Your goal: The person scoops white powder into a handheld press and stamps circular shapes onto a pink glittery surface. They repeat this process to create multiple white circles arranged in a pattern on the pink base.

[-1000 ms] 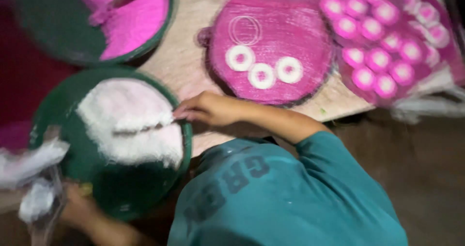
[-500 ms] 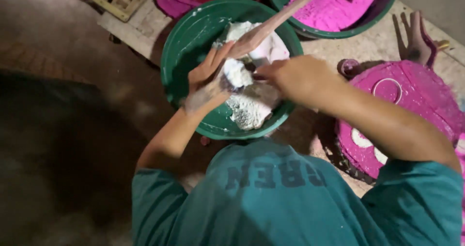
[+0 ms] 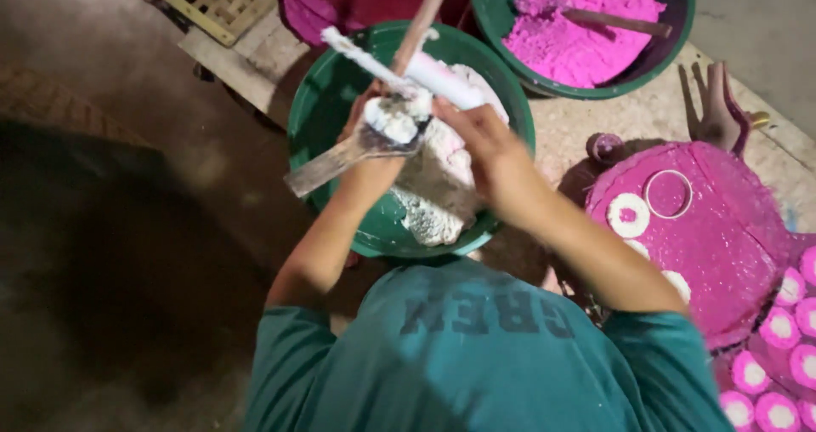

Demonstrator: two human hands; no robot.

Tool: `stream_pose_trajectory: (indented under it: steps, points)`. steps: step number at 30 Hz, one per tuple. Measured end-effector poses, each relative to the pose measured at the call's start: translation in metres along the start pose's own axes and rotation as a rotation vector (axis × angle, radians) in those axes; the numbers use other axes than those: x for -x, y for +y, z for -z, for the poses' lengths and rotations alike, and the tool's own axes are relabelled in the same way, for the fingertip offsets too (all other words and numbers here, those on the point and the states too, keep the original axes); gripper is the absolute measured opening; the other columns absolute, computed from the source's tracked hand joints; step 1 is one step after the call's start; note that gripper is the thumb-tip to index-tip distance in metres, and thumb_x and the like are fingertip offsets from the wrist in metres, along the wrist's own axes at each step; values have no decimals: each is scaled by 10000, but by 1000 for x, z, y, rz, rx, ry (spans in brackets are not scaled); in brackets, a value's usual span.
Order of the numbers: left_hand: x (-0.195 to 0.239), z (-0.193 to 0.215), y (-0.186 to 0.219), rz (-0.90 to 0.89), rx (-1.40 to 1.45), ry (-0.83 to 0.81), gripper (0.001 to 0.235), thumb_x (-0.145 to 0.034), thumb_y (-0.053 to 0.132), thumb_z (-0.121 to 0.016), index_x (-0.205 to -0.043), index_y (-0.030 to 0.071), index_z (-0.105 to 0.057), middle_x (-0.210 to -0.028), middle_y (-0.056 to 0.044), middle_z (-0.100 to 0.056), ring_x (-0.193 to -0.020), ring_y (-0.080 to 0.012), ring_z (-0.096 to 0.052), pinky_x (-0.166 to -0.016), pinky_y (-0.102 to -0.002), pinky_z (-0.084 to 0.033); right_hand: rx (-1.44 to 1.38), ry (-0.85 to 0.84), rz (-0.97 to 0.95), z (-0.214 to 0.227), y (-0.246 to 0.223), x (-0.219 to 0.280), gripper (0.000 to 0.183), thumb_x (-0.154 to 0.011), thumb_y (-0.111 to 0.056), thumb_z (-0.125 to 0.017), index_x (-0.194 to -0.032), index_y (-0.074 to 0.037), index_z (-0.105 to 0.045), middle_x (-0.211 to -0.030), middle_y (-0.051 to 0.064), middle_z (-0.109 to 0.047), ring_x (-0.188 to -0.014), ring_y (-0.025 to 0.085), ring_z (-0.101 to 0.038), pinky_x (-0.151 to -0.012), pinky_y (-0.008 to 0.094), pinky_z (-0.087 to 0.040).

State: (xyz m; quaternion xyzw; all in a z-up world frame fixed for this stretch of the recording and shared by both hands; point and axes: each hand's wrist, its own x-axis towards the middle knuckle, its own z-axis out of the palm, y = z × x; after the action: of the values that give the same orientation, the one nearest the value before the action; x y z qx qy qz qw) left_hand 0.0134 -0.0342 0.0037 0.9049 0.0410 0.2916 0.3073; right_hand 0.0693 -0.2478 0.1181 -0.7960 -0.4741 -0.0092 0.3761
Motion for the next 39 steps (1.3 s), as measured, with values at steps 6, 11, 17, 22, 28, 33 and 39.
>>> stream_pose_trajectory:
  steps: [6,11,17,22,28,33,39]
  points:
    - [-5,-2,-29,138,289,0,476,-947,157,-778,-1372,37,-600,-1355,-150,-660,-1268,-325,-647,-1088,-401,-499,-17,-60,-159,-34,31,53,860,-711,188,-569,-1519,-101,-523,-1066,187,-572,-935,322,-615,-828,378,-526]
    - [-14,11,-31,71,282,79,622,-967,141,-750,-1509,23,-470,-1481,-138,-576,-1362,-315,-601,-1166,-411,-488,-202,-75,-254,-1,55,60,565,-924,114,-591,-1449,-96,-595,-996,204,-674,-855,277,-684,-813,347,-542]
    - [-37,15,-6,238,-330,-34,734,-820,301,-810,-1465,146,-497,-1608,-129,-380,-1283,-410,-537,-932,-492,-538,-172,-6,-219,-30,47,61,573,-933,76,-523,-1490,-57,-548,-1197,283,-680,-1043,323,-739,-930,348,-538]
    - [-37,21,1,281,-256,-22,826,-955,299,-761,-1614,162,-282,-1492,-172,-471,-1152,-384,-636,-902,-469,-584,-419,-98,-105,-29,47,65,469,-1030,36,-560,-1493,-33,-534,-1327,255,-707,-1199,335,-691,-994,378,-488]
    - [-35,13,10,370,-279,-55,971,-938,365,-767,-1654,133,-154,-1406,-191,-530,-1121,-394,-641,-860,-464,-587,-189,-188,-459,-38,52,62,478,-1045,-19,-543,-1518,-85,-567,-862,236,-613,-640,182,-558,-690,312,-524]
    - [-37,20,6,91,-405,34,1000,-879,328,-793,-1601,53,-158,-1485,-285,-451,-1126,-392,-604,-871,-428,-596,-451,-115,-307,-34,76,75,422,-1063,-15,-522,-1479,-44,-589,-992,138,-663,-825,108,-551,-718,296,-474]
    - [-38,-6,23,262,-344,7,976,-895,326,-795,-1620,28,-213,-1320,-216,-501,-1113,-389,-628,-865,-427,-587,-417,-32,-449,-57,90,66,454,-1037,-23,-548,-1491,-40,-547,-913,127,-682,-710,116,-536,-690,281,-491]
